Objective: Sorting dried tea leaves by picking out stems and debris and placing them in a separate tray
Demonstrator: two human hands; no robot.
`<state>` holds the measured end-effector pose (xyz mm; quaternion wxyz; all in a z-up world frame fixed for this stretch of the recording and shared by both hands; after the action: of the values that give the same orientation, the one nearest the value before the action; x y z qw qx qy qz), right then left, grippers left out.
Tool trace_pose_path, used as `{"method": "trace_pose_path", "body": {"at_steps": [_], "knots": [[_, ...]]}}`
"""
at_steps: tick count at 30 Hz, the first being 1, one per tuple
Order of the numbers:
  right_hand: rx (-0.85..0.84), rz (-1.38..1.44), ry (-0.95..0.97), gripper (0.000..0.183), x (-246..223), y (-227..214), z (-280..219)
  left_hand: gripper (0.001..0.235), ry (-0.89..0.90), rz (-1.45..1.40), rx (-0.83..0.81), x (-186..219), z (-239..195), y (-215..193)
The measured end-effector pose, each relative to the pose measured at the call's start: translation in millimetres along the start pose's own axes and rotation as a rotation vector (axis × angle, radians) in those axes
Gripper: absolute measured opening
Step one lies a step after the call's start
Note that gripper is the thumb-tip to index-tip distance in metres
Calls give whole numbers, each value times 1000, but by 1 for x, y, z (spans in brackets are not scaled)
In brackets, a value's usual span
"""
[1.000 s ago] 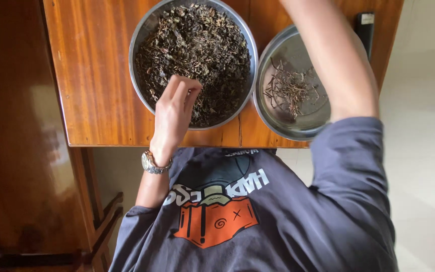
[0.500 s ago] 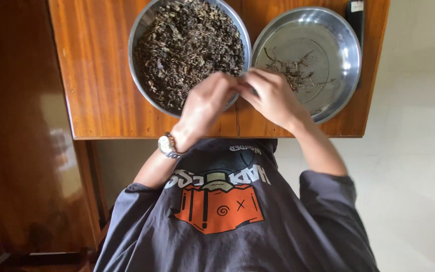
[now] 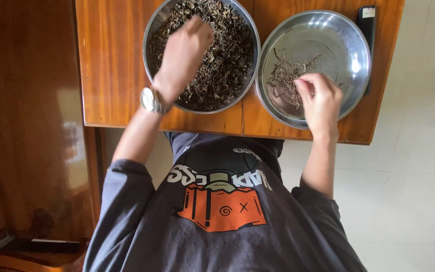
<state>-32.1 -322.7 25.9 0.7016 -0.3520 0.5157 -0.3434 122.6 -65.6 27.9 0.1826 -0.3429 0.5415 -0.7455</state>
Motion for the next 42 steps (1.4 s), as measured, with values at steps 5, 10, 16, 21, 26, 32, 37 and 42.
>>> {"method": "trace_pose_path", "body": {"at_steps": [5,10,16,21,26,32,37,42], "knots": [[57,48,45,15,2,-13,-5,14,72,200,-44,-32,24,33],[59,56,57,8,-5,-14,-5,10,85,344,-148,-41,34,64],[43,43,25,8,-13,-11,1,15,107,335,-109,-41,33,68],[36,50,-20,8,-26,-11,15,15,94,228,-49,-35,25,51],[18,55,-125,10,-40,1,35,31,20,60,-66,-31,7,28],[-65,98,-239,25,-70,50,64,15,-66,-278,-55,19,-29,-3],[-147,79,-212,24,-95,78,76,5,-35,-161,-58,41,-53,14],[-162,128,-196,12,-100,94,76,4,-34,-41,-49,51,-66,21]]}}
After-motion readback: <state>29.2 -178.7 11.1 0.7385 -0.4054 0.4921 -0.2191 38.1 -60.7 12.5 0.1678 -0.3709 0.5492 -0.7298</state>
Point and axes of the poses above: each hand's wrist, its own z-axis towards the middle knuckle, its own y-axis out of the palm, x = y × z, the point moved 7 cm from there along z, towards the middle knuckle, and after that the axes turned 10 degrees about -x, right-handed, at the moved point
